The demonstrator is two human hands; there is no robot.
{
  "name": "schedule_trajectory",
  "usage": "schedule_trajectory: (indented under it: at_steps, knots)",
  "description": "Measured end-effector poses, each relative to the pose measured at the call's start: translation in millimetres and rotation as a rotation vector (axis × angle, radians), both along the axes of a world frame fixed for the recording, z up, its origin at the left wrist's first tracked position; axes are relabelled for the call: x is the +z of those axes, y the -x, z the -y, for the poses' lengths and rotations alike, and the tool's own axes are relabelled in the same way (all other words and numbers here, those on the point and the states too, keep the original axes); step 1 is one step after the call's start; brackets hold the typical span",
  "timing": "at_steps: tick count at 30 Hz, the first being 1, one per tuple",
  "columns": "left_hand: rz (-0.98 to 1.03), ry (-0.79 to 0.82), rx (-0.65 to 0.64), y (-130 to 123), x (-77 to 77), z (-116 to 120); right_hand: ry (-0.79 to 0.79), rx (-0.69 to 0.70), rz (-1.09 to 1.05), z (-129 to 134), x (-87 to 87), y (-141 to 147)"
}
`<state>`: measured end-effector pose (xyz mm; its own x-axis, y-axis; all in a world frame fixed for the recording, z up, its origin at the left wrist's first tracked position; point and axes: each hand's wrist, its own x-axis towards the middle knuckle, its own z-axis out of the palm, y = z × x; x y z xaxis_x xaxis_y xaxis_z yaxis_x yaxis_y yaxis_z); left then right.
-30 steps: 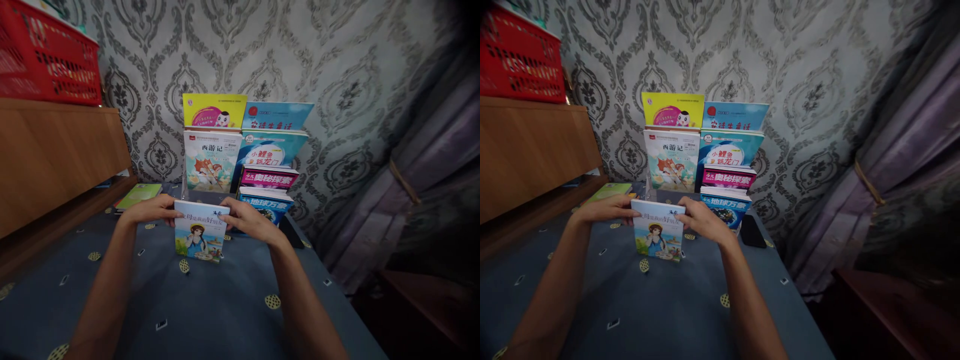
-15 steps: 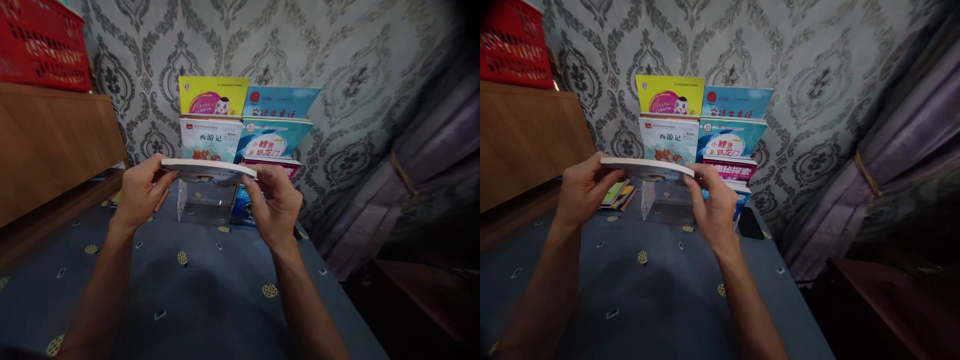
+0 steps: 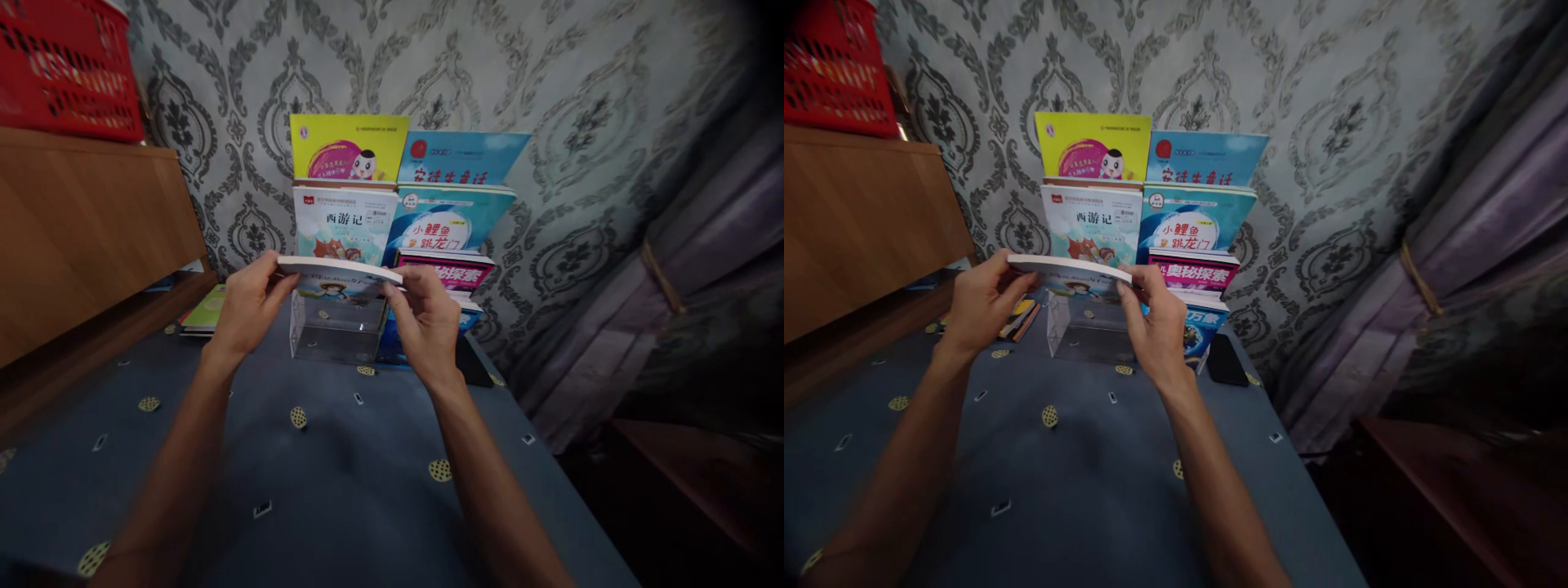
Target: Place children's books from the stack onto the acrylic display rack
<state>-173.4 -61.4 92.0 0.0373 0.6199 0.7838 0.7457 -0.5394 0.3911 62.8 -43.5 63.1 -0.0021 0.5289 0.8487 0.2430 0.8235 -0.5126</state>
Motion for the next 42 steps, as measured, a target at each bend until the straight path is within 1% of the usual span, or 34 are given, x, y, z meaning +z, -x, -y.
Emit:
schedule_trajectory:
  at_steps: [5, 9, 16, 21, 27, 34, 37, 42]
  knots:
    - [-0.027, 0.027, 0.007, 2.2, -6.3, -11.1, 0.045, 0.003, 0.009, -9.4, -7.2, 1.6]
    - [-0.017, 0.026, 0.012, 4.3, -15.1, -23.3, 0.061, -0.005, 0.018, -16.1, -12.7, 3.6]
    - [0.079, 0.054, -0.046, 7.7, -35.2, -46.9, 0.089, -0.031, 0.072, -23.7, -22.0, 9.6]
    - [0.148, 0.067, -0.061, 7.7, -43.4, -54.3, 0.095, -0.025, 0.093, -25.4, -25.2, 11.1]
    - [0.188, 0.079, -0.042, 7.5, -46.8, -62.8, 0.1, -0.045, 0.148, -31.1, -29.8, 7.3]
    - [0.267, 0.172, -0.07, 10.6, -46.6, -77.5, 0.115, -0.025, 0.204, -44.8, -43.0, 4.5]
    - [0.26, 0.175, -0.077, 11.0, -43.7, -79.7, 0.115, -0.033, 0.201, -47.9, -46.9, 5.4]
    - [0.225, 0.186, -0.029, 10.2, -41.2, -87.9, 0.108, -0.046, 0.198, -50.0, -49.7, 6.0]
